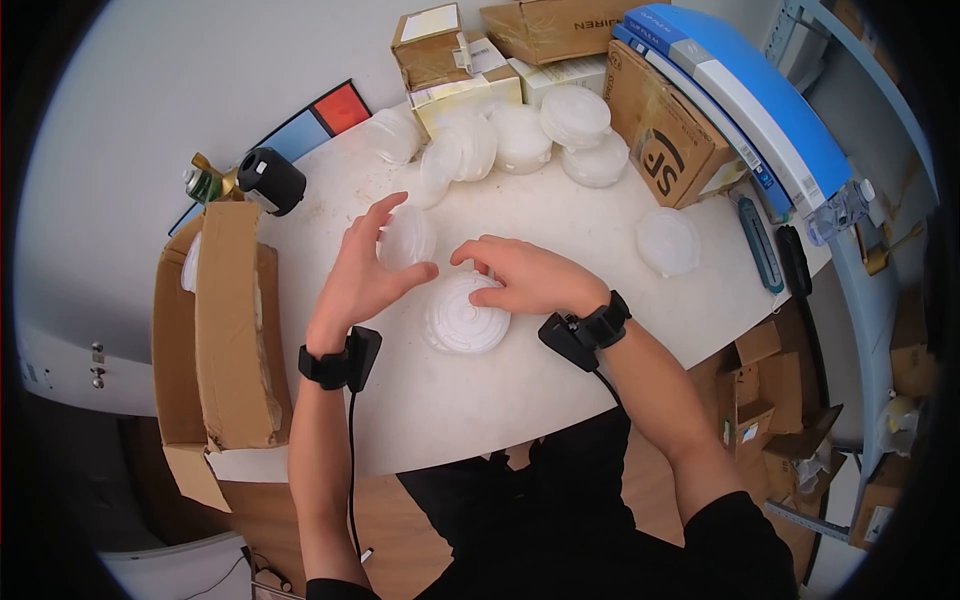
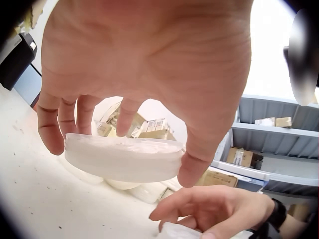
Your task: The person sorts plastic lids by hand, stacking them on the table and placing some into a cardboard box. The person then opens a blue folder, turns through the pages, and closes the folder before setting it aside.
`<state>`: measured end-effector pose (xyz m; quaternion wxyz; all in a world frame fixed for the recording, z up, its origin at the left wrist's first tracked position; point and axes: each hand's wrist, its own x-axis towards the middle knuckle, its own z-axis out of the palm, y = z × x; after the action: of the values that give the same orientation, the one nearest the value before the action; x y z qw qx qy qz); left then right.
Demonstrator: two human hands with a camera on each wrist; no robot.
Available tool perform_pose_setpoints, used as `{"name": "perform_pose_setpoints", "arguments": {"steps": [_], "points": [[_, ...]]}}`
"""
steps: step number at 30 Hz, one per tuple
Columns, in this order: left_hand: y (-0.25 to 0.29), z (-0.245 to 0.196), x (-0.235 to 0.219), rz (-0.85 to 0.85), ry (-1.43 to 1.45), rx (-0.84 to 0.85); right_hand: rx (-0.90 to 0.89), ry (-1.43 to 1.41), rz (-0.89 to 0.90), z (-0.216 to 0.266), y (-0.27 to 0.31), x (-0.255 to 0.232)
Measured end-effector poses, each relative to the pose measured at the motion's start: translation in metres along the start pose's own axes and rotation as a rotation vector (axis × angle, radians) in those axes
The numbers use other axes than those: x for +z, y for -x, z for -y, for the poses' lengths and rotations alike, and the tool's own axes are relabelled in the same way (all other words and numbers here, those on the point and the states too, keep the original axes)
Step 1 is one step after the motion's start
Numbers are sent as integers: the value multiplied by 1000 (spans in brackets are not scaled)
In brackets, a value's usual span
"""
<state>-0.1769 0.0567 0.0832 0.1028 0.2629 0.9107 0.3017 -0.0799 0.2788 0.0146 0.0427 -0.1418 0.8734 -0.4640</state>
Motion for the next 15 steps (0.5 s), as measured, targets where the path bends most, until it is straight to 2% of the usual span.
{"name": "perform_pose_setpoints", "arguments": {"steps": [5,6,9,13,14,15], "points": [[42,-22,1,139,-2,188,48,2,-18,1,-4,-1],[44,-21,8,110,-24,281,71,-22,-18,2,-4,-3],[50,-22,19,154,-46,355,97,-75,-23,-5,-6,-2],[49,-10,35,71,-70,462,146,-218,-62,-3,-4,-4],[49,-6,38,61,-51,446,154,-209,-38,0,-4,-6],[49,-2,38,55,-65,472,211,-272,-53,4,-4,-7]]}}
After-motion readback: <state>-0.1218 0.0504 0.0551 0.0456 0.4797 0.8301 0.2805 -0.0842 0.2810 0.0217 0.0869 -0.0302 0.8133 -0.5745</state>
